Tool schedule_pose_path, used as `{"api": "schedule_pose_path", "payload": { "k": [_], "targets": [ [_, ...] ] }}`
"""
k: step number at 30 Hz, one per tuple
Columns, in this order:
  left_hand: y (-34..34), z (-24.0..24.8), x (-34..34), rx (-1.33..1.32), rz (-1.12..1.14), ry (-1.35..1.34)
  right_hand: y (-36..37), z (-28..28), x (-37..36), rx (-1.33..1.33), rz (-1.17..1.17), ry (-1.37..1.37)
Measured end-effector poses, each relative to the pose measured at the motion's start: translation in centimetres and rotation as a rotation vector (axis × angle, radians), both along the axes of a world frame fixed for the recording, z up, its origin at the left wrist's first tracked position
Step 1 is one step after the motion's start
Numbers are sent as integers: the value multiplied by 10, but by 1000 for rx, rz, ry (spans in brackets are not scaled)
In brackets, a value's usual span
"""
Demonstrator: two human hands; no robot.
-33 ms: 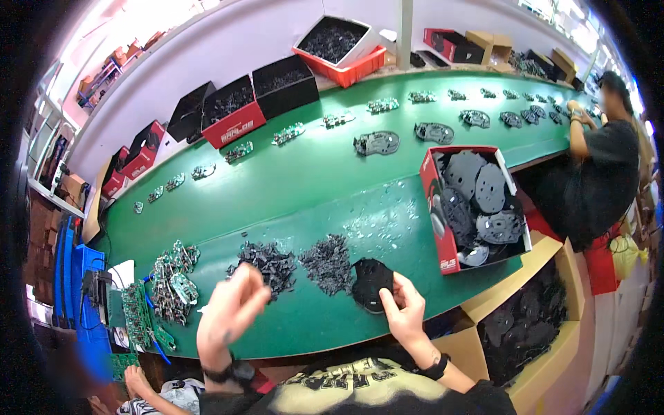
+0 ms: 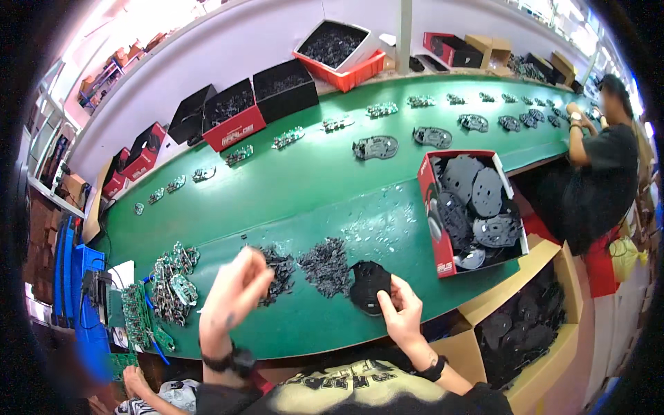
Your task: The person repeatedly picks up a black plastic housing and small black components from a green table, inserts the components into the housing, and places the assembled unit into a red box. The person handles the items one at a time throughout the clip.
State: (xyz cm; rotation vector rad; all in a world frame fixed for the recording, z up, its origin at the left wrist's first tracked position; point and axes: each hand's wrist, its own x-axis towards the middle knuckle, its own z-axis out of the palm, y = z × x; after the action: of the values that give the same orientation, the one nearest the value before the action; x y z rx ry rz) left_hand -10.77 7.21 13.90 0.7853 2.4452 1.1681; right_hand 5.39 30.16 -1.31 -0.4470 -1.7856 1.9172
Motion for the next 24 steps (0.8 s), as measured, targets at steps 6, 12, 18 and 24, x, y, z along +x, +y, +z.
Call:
{"api": "schedule_pose_path", "payload": {
  "k": [6, 12, 18, 24],
  "targets": [
    [41, -54, -59, -162, -128, 305, 1, 7, -2, -99, 44, 21],
    [30, -56, -16, -342, -140, 279, 17, 11, -11, -152, 53, 5],
    [-26, -52, 33, -378, -145, 210, 41, 70, -123, 93, 292, 14],
    [-47, -68, 76, -252, -61, 154, 73, 51, -287, 927, 241, -37]
  ]
}}
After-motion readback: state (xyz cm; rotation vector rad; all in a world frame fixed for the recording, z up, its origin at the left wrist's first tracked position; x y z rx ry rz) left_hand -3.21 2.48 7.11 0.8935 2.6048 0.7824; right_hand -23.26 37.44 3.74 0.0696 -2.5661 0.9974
